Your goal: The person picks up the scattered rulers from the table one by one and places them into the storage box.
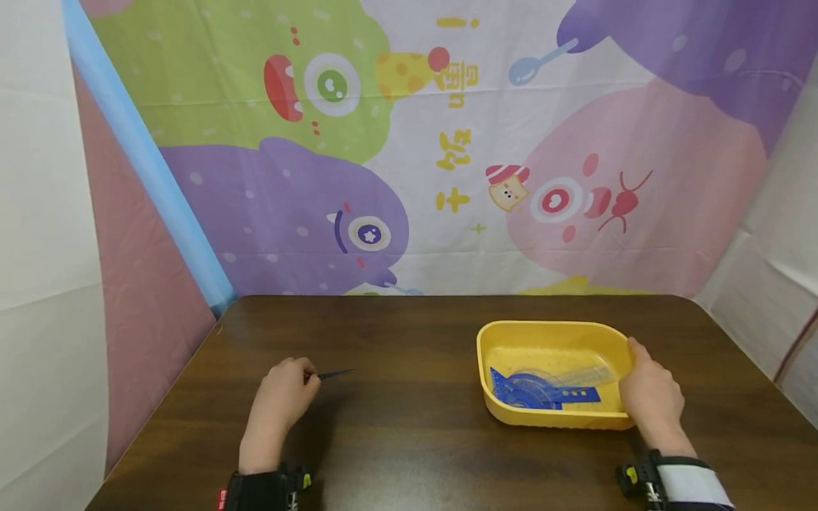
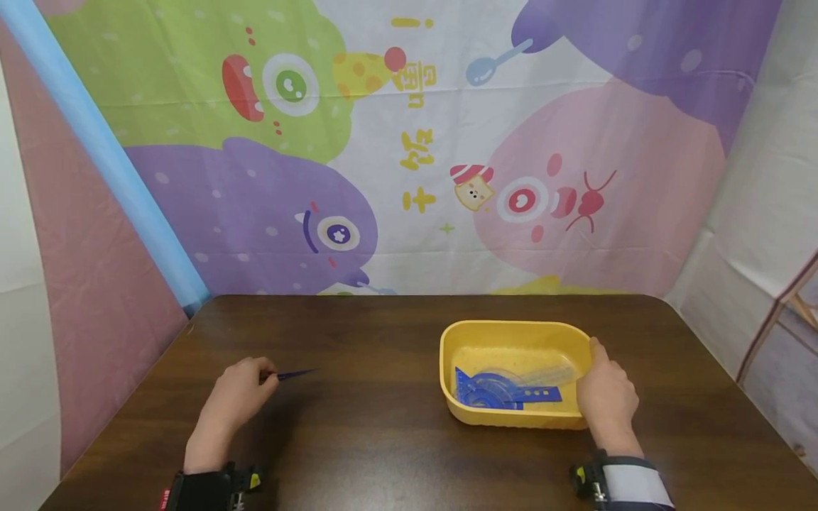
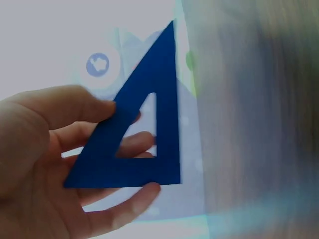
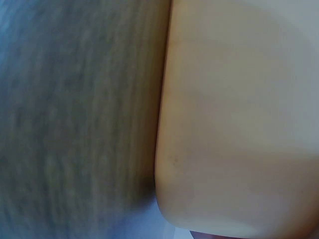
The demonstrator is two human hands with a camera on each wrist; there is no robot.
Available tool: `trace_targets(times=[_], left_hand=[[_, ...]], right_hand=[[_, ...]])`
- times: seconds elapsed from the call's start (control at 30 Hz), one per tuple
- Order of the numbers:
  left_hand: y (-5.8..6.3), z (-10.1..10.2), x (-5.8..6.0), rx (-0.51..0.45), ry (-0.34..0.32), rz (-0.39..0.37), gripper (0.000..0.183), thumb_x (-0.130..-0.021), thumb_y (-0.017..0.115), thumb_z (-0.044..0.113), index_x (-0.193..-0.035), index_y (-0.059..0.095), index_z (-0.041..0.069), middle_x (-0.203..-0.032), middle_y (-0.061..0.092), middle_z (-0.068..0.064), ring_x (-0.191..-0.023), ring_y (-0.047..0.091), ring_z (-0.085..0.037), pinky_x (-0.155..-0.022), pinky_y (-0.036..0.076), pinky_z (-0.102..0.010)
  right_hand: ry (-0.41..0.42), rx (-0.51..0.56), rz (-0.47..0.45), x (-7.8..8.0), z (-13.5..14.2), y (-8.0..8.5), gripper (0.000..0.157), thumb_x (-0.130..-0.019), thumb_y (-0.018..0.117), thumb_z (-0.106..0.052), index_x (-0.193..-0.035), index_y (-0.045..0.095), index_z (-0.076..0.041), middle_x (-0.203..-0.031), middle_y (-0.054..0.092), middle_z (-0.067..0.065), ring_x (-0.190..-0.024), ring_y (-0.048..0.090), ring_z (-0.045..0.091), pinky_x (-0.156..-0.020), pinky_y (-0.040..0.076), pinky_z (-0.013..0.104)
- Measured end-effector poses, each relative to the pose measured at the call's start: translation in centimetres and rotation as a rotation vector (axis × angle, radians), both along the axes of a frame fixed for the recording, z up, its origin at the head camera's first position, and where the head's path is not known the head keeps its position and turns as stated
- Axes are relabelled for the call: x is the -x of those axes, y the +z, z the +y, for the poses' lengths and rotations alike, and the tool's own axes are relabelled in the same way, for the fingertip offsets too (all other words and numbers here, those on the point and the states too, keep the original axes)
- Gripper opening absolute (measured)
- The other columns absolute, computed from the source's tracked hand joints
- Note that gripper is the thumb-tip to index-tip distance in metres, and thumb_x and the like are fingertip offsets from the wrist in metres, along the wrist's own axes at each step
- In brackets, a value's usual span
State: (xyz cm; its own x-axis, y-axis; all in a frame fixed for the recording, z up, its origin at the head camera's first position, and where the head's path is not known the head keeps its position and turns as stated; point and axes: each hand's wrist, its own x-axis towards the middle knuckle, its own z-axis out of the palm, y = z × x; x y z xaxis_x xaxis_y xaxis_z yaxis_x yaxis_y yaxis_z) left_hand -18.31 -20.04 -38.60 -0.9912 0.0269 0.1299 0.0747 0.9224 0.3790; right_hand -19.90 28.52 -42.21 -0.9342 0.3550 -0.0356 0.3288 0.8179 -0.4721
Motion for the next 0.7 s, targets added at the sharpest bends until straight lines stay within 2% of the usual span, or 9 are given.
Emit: trace_targets(times=[0.2,0.47,0.7], left_hand=[[0.2,2.2,0.2,-0.044,-0.031,0.126,0.017,-0.088,0.053,0.01,-0.097,0.064,0.002,-0.086,0.057,-0.01,-0.069,0.05,-0.019,-0.06,0.041,-0.033],[0.4,4.6,0.1,-0.056,-0.021,0.274,0.015,-0.087,0.054,0.008,-0.095,0.065,0.003,-0.086,0.061,-0.01,-0.079,0.056,-0.027,-0.064,0.046,-0.037],[1.1,7.8,0.4,-0.074,-0.083,0.375,0.019,-0.087,0.054,0.006,-0.104,0.061,0.004,-0.09,0.062,-0.01,-0.081,0.056,-0.026,-0.065,0.047,-0.035]], right_hand=[[0.0,-0.005,-0.003,0.1,0.0,0.0,0.06,-0.09,0.039,-0.003,-0.144,0.013,-0.002,-0.12,0.04,0.037,-0.071,0.047,0.035,-0.062,0.04,0.043],[0.01,-0.002,-0.016,0.1,-0.1,-0.1,0.06,-0.09,0.039,-0.003,-0.144,0.013,-0.002,-0.121,0.04,0.037,-0.071,0.047,0.035,-0.061,0.04,0.043],[0.026,-0.02,-0.006,0.2,0.2,0.0,0.061,-0.089,0.039,-0.003,-0.144,0.013,-0.001,-0.122,0.04,0.038,-0.073,0.049,0.037,-0.062,0.041,0.045]])
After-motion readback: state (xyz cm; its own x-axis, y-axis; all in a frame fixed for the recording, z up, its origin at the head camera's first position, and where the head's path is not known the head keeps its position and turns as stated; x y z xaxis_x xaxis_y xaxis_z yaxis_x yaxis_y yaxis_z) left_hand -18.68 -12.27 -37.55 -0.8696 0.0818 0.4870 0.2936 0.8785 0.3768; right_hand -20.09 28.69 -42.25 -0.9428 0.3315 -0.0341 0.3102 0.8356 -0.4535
